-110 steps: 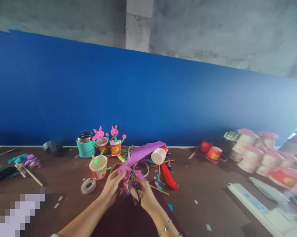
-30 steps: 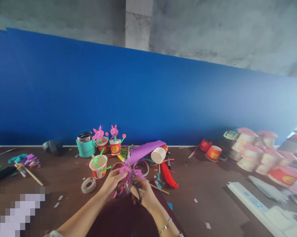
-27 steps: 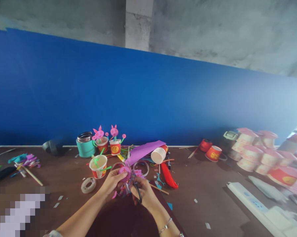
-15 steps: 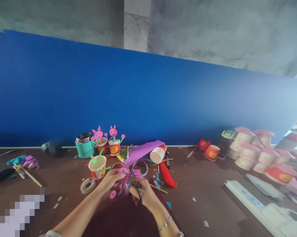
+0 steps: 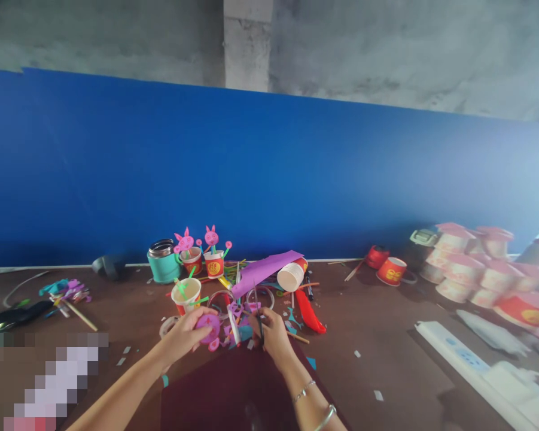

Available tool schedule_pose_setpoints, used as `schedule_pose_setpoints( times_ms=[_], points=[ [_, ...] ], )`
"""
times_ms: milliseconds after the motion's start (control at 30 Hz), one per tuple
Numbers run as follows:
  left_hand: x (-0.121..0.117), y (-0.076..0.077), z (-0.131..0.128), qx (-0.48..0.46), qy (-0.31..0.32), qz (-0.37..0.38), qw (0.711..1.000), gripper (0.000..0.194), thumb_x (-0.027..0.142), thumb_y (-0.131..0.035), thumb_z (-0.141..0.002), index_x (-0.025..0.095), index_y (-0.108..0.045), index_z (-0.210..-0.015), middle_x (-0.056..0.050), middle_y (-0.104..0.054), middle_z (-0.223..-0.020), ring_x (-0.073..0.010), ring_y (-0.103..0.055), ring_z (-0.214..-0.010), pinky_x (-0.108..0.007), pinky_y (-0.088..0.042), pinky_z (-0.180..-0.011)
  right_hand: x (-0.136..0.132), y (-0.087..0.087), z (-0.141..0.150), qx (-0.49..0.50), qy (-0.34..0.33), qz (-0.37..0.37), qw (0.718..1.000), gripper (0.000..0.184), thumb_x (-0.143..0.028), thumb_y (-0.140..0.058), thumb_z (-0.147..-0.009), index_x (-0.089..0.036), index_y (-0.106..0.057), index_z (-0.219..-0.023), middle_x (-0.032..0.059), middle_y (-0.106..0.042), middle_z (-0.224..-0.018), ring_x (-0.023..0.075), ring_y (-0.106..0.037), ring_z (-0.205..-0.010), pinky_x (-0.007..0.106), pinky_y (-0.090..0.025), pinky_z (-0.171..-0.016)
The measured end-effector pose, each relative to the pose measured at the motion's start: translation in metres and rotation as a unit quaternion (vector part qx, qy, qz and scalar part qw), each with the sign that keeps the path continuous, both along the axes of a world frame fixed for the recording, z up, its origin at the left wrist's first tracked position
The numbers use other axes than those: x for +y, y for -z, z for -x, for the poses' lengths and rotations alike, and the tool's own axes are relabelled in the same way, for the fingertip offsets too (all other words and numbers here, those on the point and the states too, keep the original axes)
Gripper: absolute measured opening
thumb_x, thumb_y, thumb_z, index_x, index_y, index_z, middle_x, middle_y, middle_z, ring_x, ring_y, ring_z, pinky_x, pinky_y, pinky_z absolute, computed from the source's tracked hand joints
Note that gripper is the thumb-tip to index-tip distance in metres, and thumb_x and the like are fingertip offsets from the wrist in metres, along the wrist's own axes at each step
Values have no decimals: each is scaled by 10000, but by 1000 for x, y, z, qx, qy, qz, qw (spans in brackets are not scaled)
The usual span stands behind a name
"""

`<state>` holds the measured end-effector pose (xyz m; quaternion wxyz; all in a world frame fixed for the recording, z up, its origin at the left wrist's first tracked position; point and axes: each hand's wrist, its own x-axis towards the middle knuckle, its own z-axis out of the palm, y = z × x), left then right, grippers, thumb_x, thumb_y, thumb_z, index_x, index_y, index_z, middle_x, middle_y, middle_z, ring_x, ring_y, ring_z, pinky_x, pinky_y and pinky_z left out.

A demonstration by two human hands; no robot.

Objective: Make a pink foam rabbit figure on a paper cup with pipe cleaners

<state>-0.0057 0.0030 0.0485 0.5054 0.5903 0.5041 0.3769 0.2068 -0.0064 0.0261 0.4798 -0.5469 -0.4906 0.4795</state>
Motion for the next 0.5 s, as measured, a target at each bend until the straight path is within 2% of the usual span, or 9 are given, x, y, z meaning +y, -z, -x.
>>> schedule_pose_setpoints(
  times_ms=[100,167,233,300,400,467,500],
  points=[
    [-7,9,15,86,-55,-88,991,341,48,-541,-594,194,-640,-886,1,-669,-706,-164,-610,-605,-239,-441,-586,1,0,3,7,31,1,1000,350,-459,-705,-632,-160,-561,-740,-53,-526,-408,101,-475,-311,153,-260,-270],
    [-12,15,19,142,-49,-124,981,399,7,-511,-585,195,-631,-916,-35,-697,-838,-217,-643,-808,-292,-456,-754,2,1,5,17,62,-2,998,367,-468,-730,-593,-164,-561,-710,-47,-524,-401,110,-480,-313,165,-273,-271],
    [-18,19,20,213,-33,-147,965,447,5,-504,-627,186,-597,-1026,-80,-683,-1001,-252,-625,-957,-340,-439,-853,4,2,7,26,96,-2,995,378,-478,-740,-570,-168,-566,-697,-47,-518,-400,117,-484,-321,174,-281,-274],
    [-25,18,17,306,-18,-169,937,475,30,-491,-704,168,-533,-1156,-121,-621,-1145,-274,-604,-1028,-369,-449,-865,5,4,10,28,127,-6,991,374,-492,-723,-585,-173,-565,-697,-53,-507,-409,115,-487,-337,176,-288,-288],
    [-39,14,9,428,-3,-185,884,515,15,-421,-768,155,-459,-1262,-153,-512,-1284,-263,-626,-996,-345,-508,-769,5,8,16,29,174,-21,984,360,-520,-660,-644,-187,-544,-716,-66,-487,-435,102,-472,-365,176,-297,-318],
    [-49,15,2,453,7,-217,865,485,20,-361,-821,173,-464,-1270,-145,-470,-1343,-232,-649,-956,-324,-530,-748,6,10,20,26,201,-30,979,367,-542,-618,-664,-194,-530,-740,-67,-487,-460,102,-465,-380,184,-309,-332],
    [-54,17,-1,450,17,-242,860,422,76,-344,-876,193,-487,-1255,-132,-483,-1341,-227,-649,-964,-325,-533,-772,6,10,20,22,211,-33,977,373,-552,-594,-671,-196,-525,-758,-62,-495,-476,107,-472,-390,191,-317,-337]
  ],
)
